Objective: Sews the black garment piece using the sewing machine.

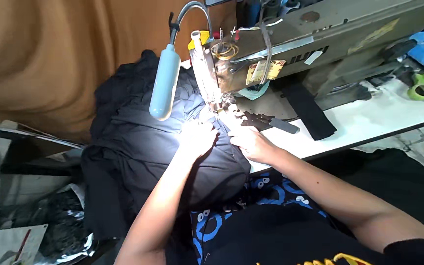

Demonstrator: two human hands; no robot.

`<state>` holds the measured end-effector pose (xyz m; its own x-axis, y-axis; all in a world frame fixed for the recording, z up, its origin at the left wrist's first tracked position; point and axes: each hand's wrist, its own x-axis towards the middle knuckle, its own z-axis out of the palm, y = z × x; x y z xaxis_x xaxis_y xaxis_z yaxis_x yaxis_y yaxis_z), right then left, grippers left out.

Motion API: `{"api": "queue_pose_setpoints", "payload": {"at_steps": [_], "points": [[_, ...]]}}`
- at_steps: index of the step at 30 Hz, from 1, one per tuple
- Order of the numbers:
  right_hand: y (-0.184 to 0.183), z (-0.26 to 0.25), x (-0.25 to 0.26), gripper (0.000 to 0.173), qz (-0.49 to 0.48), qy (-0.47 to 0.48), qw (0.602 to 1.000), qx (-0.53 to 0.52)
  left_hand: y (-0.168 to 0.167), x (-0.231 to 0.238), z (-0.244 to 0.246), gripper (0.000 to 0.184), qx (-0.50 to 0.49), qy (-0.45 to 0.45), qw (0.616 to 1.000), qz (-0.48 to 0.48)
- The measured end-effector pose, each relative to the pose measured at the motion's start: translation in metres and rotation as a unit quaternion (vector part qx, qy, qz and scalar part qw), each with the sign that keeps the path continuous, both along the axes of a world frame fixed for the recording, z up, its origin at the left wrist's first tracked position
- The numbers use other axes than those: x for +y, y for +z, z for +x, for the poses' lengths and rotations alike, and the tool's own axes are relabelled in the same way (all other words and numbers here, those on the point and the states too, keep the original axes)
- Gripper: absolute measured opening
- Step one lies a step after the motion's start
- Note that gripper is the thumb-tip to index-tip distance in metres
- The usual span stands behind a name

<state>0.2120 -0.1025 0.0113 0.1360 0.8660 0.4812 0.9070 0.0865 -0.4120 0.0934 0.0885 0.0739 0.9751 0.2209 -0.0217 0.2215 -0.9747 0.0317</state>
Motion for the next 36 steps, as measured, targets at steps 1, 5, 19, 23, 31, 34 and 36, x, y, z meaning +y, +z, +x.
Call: {"api": "queue_pose_setpoints", "payload": {"at_steps": [1,5,19,23,31,34,36], "points": [[-0.001,0.0,0.0,0.017,0.003,-0.003,1.0,-0.006,0.005,-0.001,0.002,0.041,0.038,0.023,0.999,0.008],[-0.002,-0.001,-0.001,0.019,0.004,-0.004,1.0,-0.014,0.014,-0.006,0.008,0.042,0.113,0.115,0.987,0.007],[-0.003,-0.004,0.007,0.019,0.016,-0.06,0.998,-0.003,0.004,0.004,0.043,0.056,0.104,0.151,0.982,0.038],[-0.002,-0.004,0.008,0.018,0.009,-0.065,0.998,-0.01,0.006,0.006,0.048,0.057,0.116,0.148,0.981,0.041],[-0.001,-0.005,0.006,0.019,0.007,-0.061,0.998,-0.014,0.002,0.002,0.041,0.068,0.096,0.149,0.984,0.018],[-0.001,-0.007,0.005,0.021,0.013,-0.065,0.998,-0.017,0.0,0.002,0.04,0.066,0.094,0.144,0.985,0.014],[-0.001,-0.006,0.006,0.021,0.015,-0.073,0.997,-0.009,-0.002,0.005,0.042,0.064,0.088,0.146,0.985,0.008]]}}
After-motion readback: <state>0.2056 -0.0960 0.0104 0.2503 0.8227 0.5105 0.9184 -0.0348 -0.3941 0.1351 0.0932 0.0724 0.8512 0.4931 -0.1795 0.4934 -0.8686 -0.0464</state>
